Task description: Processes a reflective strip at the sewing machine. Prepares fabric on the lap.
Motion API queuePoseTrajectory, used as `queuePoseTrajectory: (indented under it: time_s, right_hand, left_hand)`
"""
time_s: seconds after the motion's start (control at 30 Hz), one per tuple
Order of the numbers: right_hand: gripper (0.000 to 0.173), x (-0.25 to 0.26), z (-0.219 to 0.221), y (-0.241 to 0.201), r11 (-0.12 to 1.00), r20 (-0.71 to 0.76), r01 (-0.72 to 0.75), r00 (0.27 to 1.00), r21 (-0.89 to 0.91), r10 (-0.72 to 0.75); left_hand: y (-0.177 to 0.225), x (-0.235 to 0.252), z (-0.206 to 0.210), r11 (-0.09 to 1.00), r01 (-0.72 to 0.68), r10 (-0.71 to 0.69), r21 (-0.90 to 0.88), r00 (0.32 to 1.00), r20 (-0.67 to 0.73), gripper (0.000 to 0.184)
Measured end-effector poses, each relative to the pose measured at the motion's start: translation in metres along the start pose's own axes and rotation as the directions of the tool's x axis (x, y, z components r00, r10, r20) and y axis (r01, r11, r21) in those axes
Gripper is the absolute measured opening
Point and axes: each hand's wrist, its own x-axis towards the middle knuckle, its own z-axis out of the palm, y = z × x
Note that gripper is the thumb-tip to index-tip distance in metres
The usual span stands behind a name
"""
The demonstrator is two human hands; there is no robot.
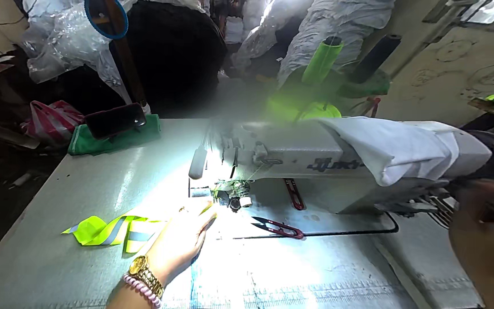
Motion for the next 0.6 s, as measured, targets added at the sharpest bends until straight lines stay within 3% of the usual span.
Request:
queuePoseTrajectory:
  time_s: [0.03,0.1,0.3,0.43,0.6]
  right_hand:
    - [0.035,-0.013,0.007,0.001,0.992,0.008,0.124,0.992,-0.001,-0.124]
    - [0.030,-0.030,0.018,-0.003,0.981,0.003,0.192,0.981,-0.010,-0.192]
    - [0.030,-0.053,0.024,-0.014,0.978,0.037,0.208,0.977,0.027,-0.208]
    - [0.040,-0.072,0.032,-0.009,0.967,0.130,0.252,0.960,-0.025,-0.247]
    - [0.042,-0.074,0.040,-0.020,0.983,0.109,0.179,0.979,-0.048,-0.173]
  left_hand:
    - [0.000,0.000,0.000,1.000,-0.006,0.006,-0.003,1.000,-0.004,0.044]
    - [0.000,0.000,0.001,1.000,-0.011,0.011,-0.002,1.000,-0.025,0.043]
    - [0.001,0.000,-0.001,1.000,0.000,0.000,-0.002,1.000,-0.008,0.043]
    - [0.001,0.001,-0.002,1.000,0.010,-0.010,-0.025,1.000,0.001,0.044]
    - [0.000,0.001,-0.002,0.999,0.019,-0.019,-0.027,1.000,0.016,0.043]
